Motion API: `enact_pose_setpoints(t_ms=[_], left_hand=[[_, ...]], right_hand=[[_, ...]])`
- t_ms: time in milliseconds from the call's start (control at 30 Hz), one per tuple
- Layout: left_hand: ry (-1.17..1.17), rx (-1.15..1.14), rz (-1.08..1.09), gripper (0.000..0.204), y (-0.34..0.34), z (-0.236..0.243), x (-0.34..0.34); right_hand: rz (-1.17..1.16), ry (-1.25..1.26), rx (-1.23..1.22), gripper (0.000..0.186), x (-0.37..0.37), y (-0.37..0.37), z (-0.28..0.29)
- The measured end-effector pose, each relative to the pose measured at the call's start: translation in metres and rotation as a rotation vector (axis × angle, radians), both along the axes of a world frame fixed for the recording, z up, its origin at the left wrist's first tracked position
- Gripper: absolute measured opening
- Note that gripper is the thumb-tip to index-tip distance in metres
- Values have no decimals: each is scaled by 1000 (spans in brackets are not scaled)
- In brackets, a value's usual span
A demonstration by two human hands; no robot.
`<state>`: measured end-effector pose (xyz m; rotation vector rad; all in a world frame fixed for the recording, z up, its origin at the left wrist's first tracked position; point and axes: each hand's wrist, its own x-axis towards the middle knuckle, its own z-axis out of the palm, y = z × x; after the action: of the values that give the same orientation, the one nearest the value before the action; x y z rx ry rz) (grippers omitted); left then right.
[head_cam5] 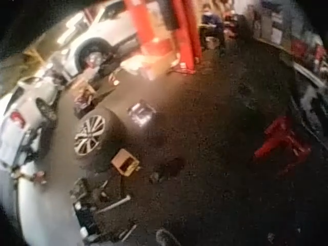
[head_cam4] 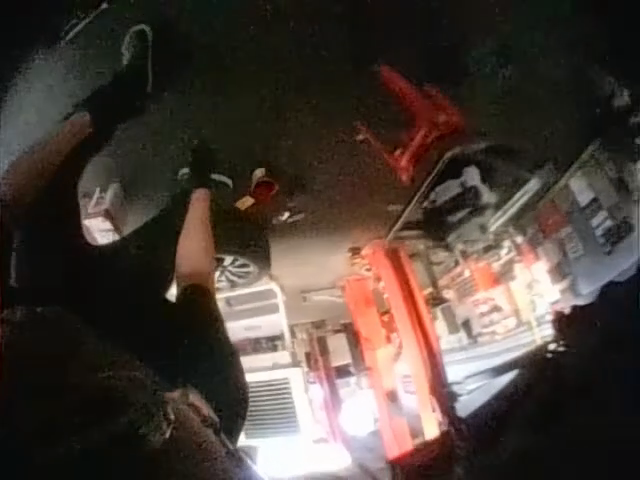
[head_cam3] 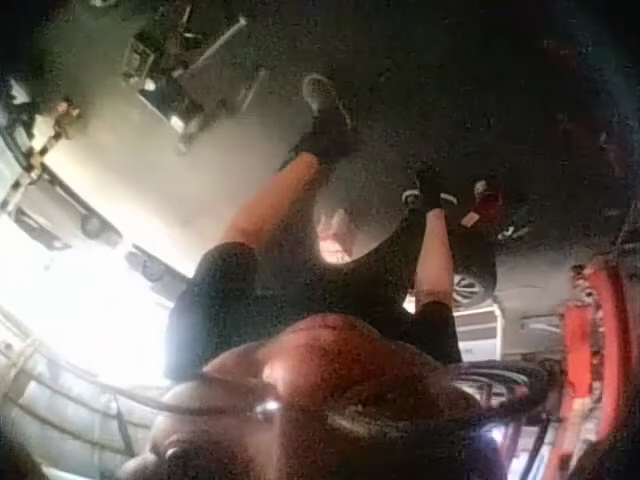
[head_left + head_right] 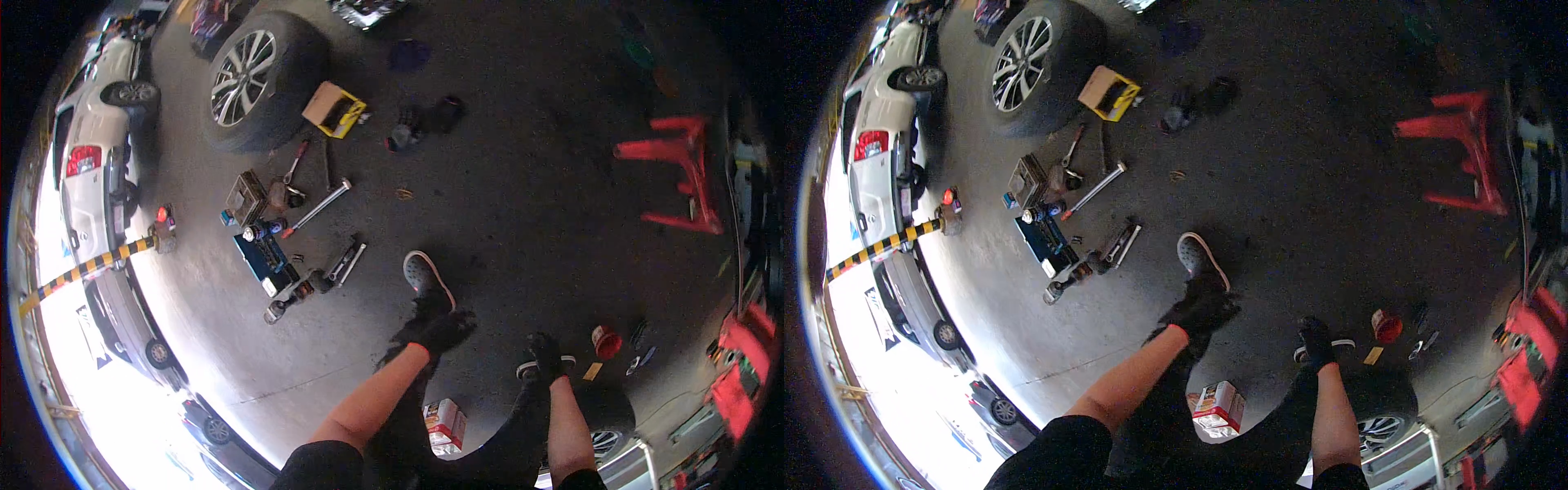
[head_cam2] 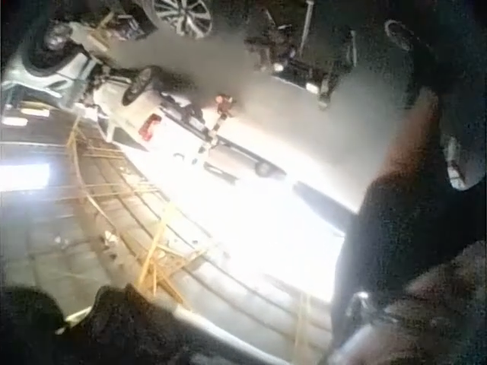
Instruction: Applying lubricant or cleaner to automotive brake pads before installation.
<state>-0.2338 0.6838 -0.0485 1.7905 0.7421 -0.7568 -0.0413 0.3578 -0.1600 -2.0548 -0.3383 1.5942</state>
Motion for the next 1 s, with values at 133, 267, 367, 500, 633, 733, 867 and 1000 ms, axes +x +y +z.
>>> enact_pose_setpoints(t_ms=[133, 267, 367, 500, 633, 733, 867, 1000], left_hand=[[-175, 270, 448, 39, 161, -101, -216], [174, 429, 679, 35, 287, -110, -323], [241, 400, 564, 44, 367, -110, -390], [287, 640, 427, 41, 442, -97, -494], [418, 546, 485, 54, 471, -123, -435], [220, 479, 600, 57, 556, -148, -322], [260, 573, 184, 38, 681, -136, -268], [-60, 1051, 162, 44, 826, -181, -301]], right_hand=[[497, -242, 97, 33, -57, 186, -12], [48, 198, 64, 38, -70, 335, -9], [25, 225, 104, 42, -63, 436, -23], [602, -427, 352, 39, -94, 560, -29], [976, -387, 151, 44, -69, 661, -60], [1381, -1066, 243, 49, -11, 762, -104], [1149, -514, 92, 44, -61, 957, -91], [1145, -695, 626, 49, -104, 1139, -87]])
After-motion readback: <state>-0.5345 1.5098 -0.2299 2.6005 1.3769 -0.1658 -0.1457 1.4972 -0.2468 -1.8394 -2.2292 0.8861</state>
